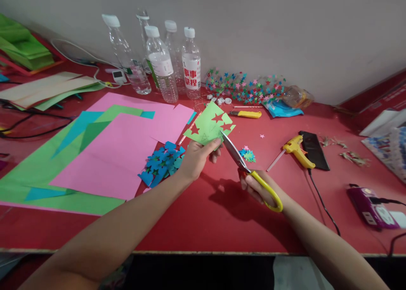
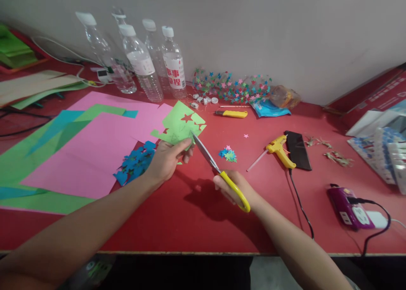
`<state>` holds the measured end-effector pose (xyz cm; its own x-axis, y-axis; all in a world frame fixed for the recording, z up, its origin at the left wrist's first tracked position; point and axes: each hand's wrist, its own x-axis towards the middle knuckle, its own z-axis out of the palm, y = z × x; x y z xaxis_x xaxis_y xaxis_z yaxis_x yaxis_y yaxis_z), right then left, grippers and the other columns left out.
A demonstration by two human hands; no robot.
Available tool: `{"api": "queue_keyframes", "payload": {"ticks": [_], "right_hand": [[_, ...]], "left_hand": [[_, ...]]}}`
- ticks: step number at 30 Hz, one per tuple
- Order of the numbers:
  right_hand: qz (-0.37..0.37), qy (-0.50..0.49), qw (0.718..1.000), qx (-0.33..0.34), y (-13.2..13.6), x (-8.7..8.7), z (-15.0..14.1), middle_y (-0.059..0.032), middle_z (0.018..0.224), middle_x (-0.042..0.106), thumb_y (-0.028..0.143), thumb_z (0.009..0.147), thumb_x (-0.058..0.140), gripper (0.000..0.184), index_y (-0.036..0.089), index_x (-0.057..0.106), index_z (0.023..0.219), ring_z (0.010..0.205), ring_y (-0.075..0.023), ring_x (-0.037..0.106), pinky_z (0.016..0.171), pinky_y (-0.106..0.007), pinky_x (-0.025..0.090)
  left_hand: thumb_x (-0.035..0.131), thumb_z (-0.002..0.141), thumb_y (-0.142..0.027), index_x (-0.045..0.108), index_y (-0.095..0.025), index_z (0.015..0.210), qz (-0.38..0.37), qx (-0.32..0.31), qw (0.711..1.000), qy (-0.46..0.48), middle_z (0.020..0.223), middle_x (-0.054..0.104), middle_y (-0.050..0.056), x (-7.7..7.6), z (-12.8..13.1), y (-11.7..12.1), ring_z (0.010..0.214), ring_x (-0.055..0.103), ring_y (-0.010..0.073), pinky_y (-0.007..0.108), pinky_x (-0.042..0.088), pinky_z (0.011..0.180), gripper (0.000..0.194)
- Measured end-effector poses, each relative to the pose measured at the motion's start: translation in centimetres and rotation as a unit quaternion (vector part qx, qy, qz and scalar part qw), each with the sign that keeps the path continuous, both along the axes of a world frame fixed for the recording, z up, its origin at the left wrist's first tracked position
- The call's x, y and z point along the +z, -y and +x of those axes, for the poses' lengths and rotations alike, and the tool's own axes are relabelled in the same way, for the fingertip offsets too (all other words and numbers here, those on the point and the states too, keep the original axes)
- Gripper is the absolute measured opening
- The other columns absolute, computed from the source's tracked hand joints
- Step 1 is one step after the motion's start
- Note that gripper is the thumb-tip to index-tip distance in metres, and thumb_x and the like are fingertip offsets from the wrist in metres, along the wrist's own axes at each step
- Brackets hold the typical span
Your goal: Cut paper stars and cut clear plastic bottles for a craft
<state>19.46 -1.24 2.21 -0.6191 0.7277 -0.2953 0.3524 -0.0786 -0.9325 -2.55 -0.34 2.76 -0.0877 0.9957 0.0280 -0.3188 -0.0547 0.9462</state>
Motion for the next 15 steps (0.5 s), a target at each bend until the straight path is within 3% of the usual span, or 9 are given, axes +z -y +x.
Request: {"api": "queue_keyframes", "payload": {"ticks": [6,15], "right_hand": [[0.009,-0.008,1.0,0.004,0.2,0.1,-0.3,0.0104,0.036,0.037,0.073,0.085,0.044,0.056,0.019,0.051,0.074,0.029,-0.005,0.029,0.036,-0.021,0.022],[-0.017,0.081,0.995,-0.062,0.9,0.9,-1.6,0.0087,0.034,0.038,0.07,0.082,0.045,0.05,0.022,0.045,0.065,0.028,-0.0058,0.03,0.033,-0.021,0.023]], "left_hand": [[0.068,0.08,-0.042,0.066,-0.016,0.061,-0.021,0.008,1.0,-0.013,0.055,0.06,-0.001,-0.2,0.1,0.1,0.045,0.049,0.0061,0.022,0.038,0.047,0.032],[0.067,0.079,-0.042,0.062,-0.016,0.057,-0.026,0.015,0.999,-0.021,0.054,0.057,-0.002,0.4,0.5,0.2,0.043,0.045,0.0055,0.024,0.036,0.048,0.034]]}}
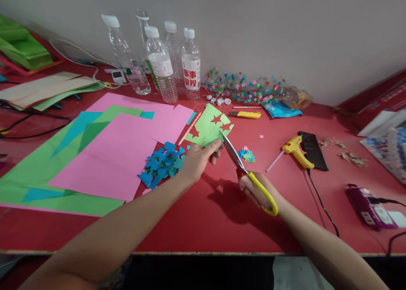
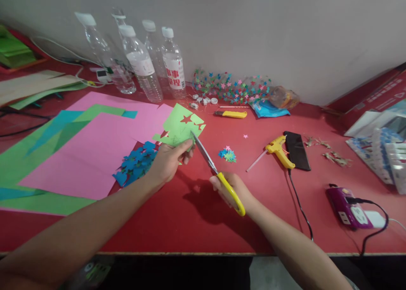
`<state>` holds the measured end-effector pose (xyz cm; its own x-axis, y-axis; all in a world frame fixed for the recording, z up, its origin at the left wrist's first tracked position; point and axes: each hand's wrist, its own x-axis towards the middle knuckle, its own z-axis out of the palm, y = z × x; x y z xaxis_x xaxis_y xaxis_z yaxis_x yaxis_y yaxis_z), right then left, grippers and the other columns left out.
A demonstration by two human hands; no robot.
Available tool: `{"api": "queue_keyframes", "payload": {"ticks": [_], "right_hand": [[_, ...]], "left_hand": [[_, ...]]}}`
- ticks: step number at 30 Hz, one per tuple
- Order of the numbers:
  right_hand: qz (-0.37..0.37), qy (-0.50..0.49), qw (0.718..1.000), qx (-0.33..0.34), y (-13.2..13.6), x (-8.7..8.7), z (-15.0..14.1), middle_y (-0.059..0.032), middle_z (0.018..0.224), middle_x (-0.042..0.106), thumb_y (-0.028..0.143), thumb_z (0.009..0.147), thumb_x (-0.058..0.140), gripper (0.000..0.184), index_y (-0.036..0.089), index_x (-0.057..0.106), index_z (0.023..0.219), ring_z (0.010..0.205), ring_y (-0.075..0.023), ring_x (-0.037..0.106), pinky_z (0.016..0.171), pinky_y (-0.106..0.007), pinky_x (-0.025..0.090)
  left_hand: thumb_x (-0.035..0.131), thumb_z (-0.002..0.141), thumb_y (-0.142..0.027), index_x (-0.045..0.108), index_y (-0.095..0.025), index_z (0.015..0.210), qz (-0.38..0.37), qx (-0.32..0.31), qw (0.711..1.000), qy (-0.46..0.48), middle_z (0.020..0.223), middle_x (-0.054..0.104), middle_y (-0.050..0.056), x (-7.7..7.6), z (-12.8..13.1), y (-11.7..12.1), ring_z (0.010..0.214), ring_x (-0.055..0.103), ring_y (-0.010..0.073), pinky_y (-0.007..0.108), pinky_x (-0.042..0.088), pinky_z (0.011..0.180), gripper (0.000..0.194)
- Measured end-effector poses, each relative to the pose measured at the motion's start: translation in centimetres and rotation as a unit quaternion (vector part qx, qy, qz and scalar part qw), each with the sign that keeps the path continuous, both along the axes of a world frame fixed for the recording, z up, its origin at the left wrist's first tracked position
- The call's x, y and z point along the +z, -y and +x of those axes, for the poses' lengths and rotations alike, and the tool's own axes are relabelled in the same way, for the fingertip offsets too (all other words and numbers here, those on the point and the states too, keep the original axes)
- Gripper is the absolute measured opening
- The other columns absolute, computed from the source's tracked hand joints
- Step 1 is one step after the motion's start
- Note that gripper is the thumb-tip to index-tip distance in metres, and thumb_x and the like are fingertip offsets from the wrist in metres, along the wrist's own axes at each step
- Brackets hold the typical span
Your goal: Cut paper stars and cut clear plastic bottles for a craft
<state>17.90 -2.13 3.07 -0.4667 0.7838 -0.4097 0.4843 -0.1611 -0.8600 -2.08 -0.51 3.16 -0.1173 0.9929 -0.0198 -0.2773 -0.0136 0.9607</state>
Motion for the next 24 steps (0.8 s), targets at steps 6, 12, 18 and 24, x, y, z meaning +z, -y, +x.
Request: {"api": "queue_keyframes", "payload": {"ticks": [6,12,18,24], "right_hand": [[0.019,-0.049,0.999,0.015,-0.1,-0.4,0.3,0.0096,0.034,0.037,0.074,0.08,0.044,0.055,0.021,0.048,0.069,0.028,-0.0054,0.029,0.034,-0.021,0.025],[0.012,-0.009,1.0,-0.006,-0.1,0.0,0.2,0.0089,0.035,0.037,0.069,0.08,0.047,0.05,0.021,0.046,0.066,0.029,-0.0053,0.03,0.033,-0.02,0.024],[0.006,-0.026,1.0,-0.007,-0.3,0.6,0.4,0.0081,0.036,0.036,0.066,0.079,0.053,0.047,0.022,0.044,0.066,0.03,-0.0056,0.029,0.033,-0.021,0.022],[0.004,-0.016,1.0,0.0,-0.5,0.5,0.7,0.0083,0.036,0.034,0.061,0.081,0.052,0.043,0.023,0.043,0.065,0.03,-0.0064,0.027,0.033,-0.022,0.023]], "left_hand": [[0.068,0.078,-0.044,0.062,-0.016,0.057,0.004,-0.016,1.0,-0.01,0.052,0.055,-0.002,0.1,-0.1,0.0,0.043,0.043,0.0052,0.023,0.034,0.047,0.035],[0.066,0.08,-0.042,0.064,-0.016,0.06,0.01,-0.018,1.0,-0.011,0.052,0.055,-0.002,-0.3,-0.2,-0.2,0.042,0.042,0.0049,0.023,0.032,0.045,0.033],[0.066,0.08,-0.043,0.063,-0.017,0.057,0.007,-0.02,0.999,-0.024,0.05,0.055,-0.001,-0.4,-0.5,-0.3,0.043,0.043,0.0059,0.023,0.032,0.044,0.035],[0.069,0.075,-0.035,0.064,-0.016,0.059,0.008,-0.01,1.0,0.016,0.05,0.055,-0.001,-0.2,-1.1,-0.7,0.041,0.042,0.0052,0.021,0.026,0.038,0.026]]}}
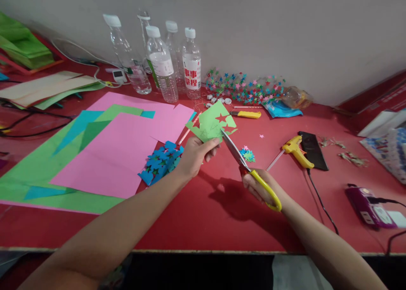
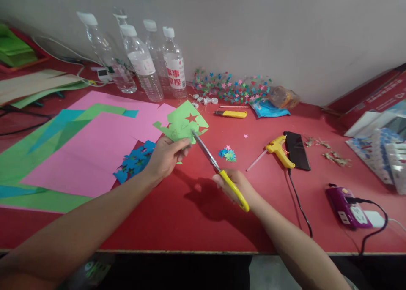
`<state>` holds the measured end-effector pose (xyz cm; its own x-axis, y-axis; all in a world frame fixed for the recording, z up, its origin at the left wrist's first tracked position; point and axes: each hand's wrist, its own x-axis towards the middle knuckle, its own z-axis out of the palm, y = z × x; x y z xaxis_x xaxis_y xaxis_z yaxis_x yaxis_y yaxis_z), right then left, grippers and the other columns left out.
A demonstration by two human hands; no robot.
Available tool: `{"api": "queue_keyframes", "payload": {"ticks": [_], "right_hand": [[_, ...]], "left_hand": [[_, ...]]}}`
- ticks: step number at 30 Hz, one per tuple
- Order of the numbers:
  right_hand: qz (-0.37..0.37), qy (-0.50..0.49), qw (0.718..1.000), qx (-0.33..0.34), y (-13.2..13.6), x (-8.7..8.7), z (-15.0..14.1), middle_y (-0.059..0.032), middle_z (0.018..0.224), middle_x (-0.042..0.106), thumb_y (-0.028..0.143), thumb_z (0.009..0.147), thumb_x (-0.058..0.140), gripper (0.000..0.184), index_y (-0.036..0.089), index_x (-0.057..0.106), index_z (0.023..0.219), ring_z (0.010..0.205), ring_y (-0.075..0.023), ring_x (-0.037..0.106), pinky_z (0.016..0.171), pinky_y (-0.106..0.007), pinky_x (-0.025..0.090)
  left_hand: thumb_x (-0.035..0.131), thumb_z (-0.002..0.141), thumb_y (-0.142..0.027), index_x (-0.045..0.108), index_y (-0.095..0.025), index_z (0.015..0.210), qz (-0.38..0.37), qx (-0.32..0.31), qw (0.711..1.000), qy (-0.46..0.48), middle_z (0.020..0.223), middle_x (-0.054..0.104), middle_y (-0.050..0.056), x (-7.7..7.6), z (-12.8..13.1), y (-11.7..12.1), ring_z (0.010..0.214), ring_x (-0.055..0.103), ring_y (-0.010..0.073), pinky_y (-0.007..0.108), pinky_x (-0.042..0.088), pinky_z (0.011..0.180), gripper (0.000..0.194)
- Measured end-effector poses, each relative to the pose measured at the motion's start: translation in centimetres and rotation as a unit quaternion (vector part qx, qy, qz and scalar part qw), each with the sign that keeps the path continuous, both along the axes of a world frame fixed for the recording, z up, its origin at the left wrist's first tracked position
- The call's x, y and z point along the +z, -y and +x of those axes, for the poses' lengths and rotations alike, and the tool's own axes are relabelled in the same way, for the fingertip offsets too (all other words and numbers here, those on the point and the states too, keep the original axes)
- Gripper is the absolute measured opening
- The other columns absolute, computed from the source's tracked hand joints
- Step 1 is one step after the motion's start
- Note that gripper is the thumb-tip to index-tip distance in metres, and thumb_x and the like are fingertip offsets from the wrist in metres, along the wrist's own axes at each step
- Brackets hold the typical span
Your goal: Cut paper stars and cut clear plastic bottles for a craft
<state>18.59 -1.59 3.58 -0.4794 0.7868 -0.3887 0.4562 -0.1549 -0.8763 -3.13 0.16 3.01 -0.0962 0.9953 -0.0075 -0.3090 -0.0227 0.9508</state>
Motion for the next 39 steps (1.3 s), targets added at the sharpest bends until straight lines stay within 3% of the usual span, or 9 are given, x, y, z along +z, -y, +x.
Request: {"api": "queue_keyframes", "payload": {"ticks": [4,7,12,15,23,27,39], "right_hand": [[0.006,0.003,1.0,0.015,-0.11,-0.23,0.22,0.0094,0.036,0.035,0.061,0.082,0.048,0.042,0.023,0.044,0.066,0.029,-0.0062,0.027,0.033,-0.022,0.024],[0.008,-0.015,1.0,0.015,0.04,-0.32,0.14,0.0093,0.035,0.036,0.065,0.081,0.048,0.045,0.023,0.044,0.067,0.029,-0.0063,0.028,0.033,-0.022,0.022],[0.026,-0.032,0.999,0.001,0.39,-0.24,-0.26,0.0086,0.037,0.036,0.067,0.079,0.055,0.049,0.023,0.041,0.064,0.03,-0.006,0.029,0.034,-0.022,0.021],[0.039,-0.033,0.999,0.006,0.33,-0.27,-0.24,0.009,0.038,0.035,0.067,0.078,0.058,0.05,0.023,0.04,0.063,0.031,-0.0056,0.031,0.035,-0.022,0.021],[0.01,-0.005,1.0,0.019,-0.21,-0.49,0.24,0.009,0.039,0.037,0.071,0.077,0.057,0.052,0.022,0.043,0.066,0.031,-0.0057,0.032,0.033,-0.021,0.024],[0.023,0.0,0.999,0.036,-0.27,-0.81,0.4,0.0088,0.039,0.037,0.079,0.075,0.052,0.059,0.022,0.041,0.066,0.031,-0.0056,0.033,0.033,-0.021,0.025],[0.048,-0.014,0.997,0.052,0.08,-0.37,0.41,0.0075,0.042,0.038,0.079,0.079,0.048,0.06,0.02,0.047,0.071,0.035,-0.0061,0.033,0.037,-0.023,0.025]], "left_hand": [[0.069,0.07,-0.026,0.059,-0.016,0.058,0.008,0.032,0.996,0.08,0.047,0.051,-0.004,0.65,-0.28,-0.29,0.04,0.039,0.0036,0.019,0.025,0.038,0.018],[0.069,0.07,-0.023,0.059,-0.016,0.062,0.014,0.021,0.989,0.147,0.05,0.053,-0.004,0.72,-0.12,-0.36,0.042,0.04,0.0029,0.017,0.029,0.04,0.015],[0.072,0.07,-0.023,0.066,-0.013,0.079,-0.03,-0.029,0.98,0.194,0.066,0.064,0.0,0.31,0.44,-0.23,0.054,0.054,0.0048,0.016,0.043,0.049,0.015],[0.073,0.068,-0.022,0.063,-0.014,0.076,-0.051,-0.008,0.977,0.207,0.068,0.065,-0.001,0.29,0.46,-0.24,0.057,0.057,0.0052,0.016,0.045,0.053,0.015],[0.069,0.073,-0.029,0.054,-0.018,0.067,0.018,0.057,0.994,0.089,0.064,0.065,-0.002,0.36,-0.01,-0.38,0.054,0.056,0.0068,0.021,0.044,0.055,0.02],[0.067,0.076,-0.027,0.052,-0.018,0.065,0.049,0.059,0.995,0.059,0.06,0.062,-0.003,0.52,-0.02,-0.25,0.052,0.054,0.0066,0.021,0.043,0.055,0.021],[0.063,0.08,-0.027,0.052,-0.019,0.066,0.081,0.073,0.994,-0.007,0.061,0.058,-0.003,0.22,-0.17,-0.34,0.053,0.052,0.0075,0.023,0.042,0.054,0.019]]}}
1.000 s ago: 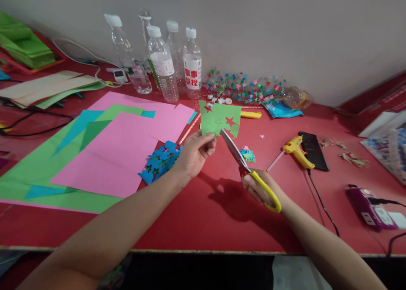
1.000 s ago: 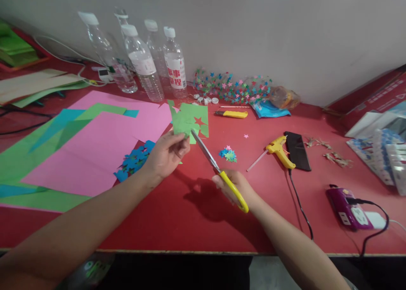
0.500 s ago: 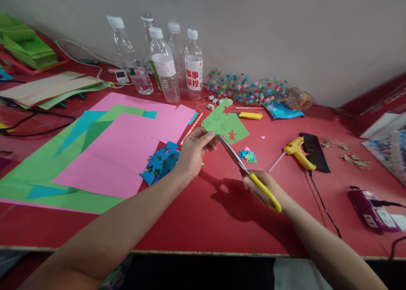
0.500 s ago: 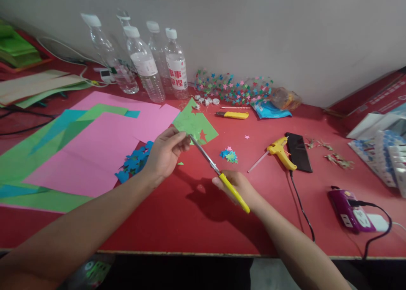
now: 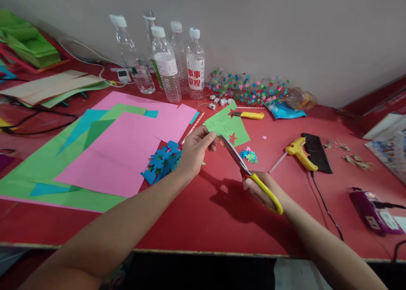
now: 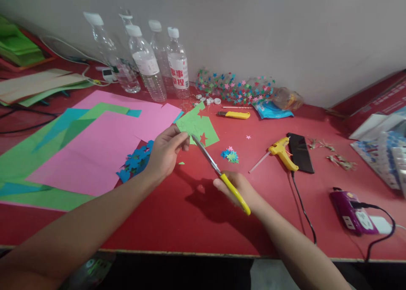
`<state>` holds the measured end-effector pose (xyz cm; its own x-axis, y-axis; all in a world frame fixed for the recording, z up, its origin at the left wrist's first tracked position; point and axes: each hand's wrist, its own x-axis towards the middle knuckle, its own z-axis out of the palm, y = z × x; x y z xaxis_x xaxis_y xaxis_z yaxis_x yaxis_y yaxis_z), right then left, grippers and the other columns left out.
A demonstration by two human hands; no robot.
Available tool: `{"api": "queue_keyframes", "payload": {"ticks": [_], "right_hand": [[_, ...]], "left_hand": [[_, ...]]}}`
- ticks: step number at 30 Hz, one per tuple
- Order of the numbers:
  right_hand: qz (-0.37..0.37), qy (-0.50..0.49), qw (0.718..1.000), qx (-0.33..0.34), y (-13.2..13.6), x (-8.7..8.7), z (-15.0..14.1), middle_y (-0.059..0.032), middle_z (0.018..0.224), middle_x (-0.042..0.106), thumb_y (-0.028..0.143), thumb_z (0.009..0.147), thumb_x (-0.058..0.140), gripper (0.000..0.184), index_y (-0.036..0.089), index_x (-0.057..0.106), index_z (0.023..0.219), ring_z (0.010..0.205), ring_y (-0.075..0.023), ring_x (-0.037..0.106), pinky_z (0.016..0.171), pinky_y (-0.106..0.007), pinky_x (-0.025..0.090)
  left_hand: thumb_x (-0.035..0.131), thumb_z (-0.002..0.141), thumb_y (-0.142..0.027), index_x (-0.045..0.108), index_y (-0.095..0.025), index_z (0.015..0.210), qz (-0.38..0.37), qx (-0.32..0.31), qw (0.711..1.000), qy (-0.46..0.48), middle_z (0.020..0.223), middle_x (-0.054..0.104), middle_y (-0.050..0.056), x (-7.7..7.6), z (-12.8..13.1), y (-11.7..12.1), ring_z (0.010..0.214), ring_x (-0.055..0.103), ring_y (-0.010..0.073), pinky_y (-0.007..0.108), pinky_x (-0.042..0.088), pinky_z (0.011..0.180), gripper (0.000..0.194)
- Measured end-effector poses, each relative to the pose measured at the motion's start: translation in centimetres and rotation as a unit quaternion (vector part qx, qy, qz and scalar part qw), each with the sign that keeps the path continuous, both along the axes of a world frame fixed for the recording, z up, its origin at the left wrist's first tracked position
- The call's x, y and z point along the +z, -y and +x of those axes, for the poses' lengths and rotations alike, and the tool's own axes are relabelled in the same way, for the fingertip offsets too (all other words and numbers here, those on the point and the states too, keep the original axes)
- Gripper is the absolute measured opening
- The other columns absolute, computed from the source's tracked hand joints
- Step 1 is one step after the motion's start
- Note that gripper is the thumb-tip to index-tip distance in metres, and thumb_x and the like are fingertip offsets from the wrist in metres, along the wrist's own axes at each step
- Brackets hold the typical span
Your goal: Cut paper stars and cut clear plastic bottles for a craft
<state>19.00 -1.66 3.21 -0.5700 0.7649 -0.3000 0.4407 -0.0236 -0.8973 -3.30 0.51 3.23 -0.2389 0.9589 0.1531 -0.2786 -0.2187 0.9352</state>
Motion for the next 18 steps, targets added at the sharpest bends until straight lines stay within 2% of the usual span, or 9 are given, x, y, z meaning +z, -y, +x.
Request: {"api": "queue_keyframes", "payload": {"ticks": [8,18], "right_hand": [[0.014,0.007,1.0,0.011,-0.09,0.25,0.2,0.0065,0.044,0.038,0.081,0.078,0.045,0.062,0.02,0.047,0.071,0.038,-0.0065,0.033,0.039,-0.024,0.025],[0.022,0.016,0.999,0.019,-0.08,0.78,0.08,0.0064,0.048,0.038,0.081,0.08,0.043,0.062,0.019,0.048,0.073,0.041,-0.0069,0.033,0.041,-0.024,0.025]], "left_hand": [[0.063,0.08,-0.026,0.054,-0.019,0.065,0.015,0.015,0.998,-0.059,0.06,0.056,-0.003,0.51,-0.03,0.31,0.054,0.052,0.0081,0.023,0.044,0.056,0.019],[0.061,0.081,-0.025,0.053,-0.019,0.064,0.019,0.016,0.997,-0.07,0.058,0.057,-0.003,0.23,0.02,0.21,0.053,0.053,0.0083,0.023,0.044,0.056,0.02]]}}
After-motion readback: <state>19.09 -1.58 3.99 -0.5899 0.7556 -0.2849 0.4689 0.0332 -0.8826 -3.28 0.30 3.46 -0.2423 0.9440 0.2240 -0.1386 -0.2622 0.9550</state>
